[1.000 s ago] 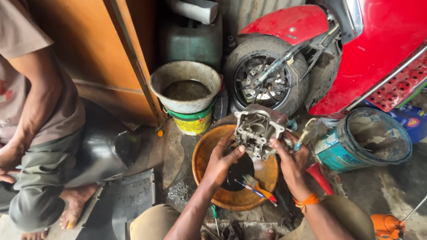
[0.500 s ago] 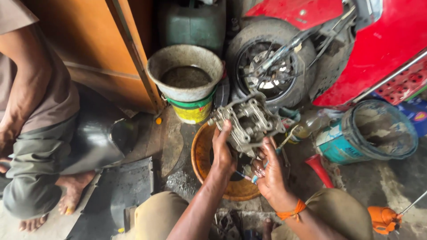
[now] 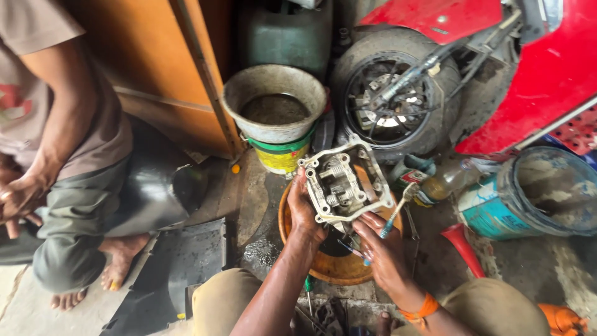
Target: Cleaning a motorcycle engine component with a brush and cleaning fluid.
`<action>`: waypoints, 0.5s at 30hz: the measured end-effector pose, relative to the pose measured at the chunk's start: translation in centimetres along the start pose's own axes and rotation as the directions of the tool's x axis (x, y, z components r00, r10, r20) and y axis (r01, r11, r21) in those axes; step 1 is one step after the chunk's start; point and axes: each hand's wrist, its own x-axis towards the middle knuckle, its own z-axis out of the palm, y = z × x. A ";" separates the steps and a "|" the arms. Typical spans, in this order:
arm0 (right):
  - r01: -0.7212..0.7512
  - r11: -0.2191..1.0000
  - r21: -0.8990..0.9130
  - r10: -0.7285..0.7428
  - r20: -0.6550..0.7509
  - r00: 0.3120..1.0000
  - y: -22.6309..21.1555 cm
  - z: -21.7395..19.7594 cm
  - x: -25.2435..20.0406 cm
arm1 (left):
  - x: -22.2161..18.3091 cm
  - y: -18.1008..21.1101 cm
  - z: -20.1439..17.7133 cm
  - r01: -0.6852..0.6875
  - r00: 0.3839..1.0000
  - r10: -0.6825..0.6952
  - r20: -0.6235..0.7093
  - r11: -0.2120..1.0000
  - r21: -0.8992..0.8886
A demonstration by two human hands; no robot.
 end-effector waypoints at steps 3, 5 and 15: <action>0.062 0.997 0.041 -0.063 0.040 0.997 0.8 -1.8 0.3 | -0.9 1.0 1.1 0.048 0.998 -0.046 -0.041 0.997 0.059; 0.101 0.992 0.071 -0.103 0.024 0.994 2.9 -4.1 1.2 | -0.9 0.8 0.4 0.053 0.998 -0.052 -0.022 0.997 0.051; 0.393 0.917 -0.061 -0.382 0.139 0.913 -2.7 -1.6 -1.1 | -0.2 -0.1 -1.8 0.121 0.989 -0.131 0.076 0.986 0.118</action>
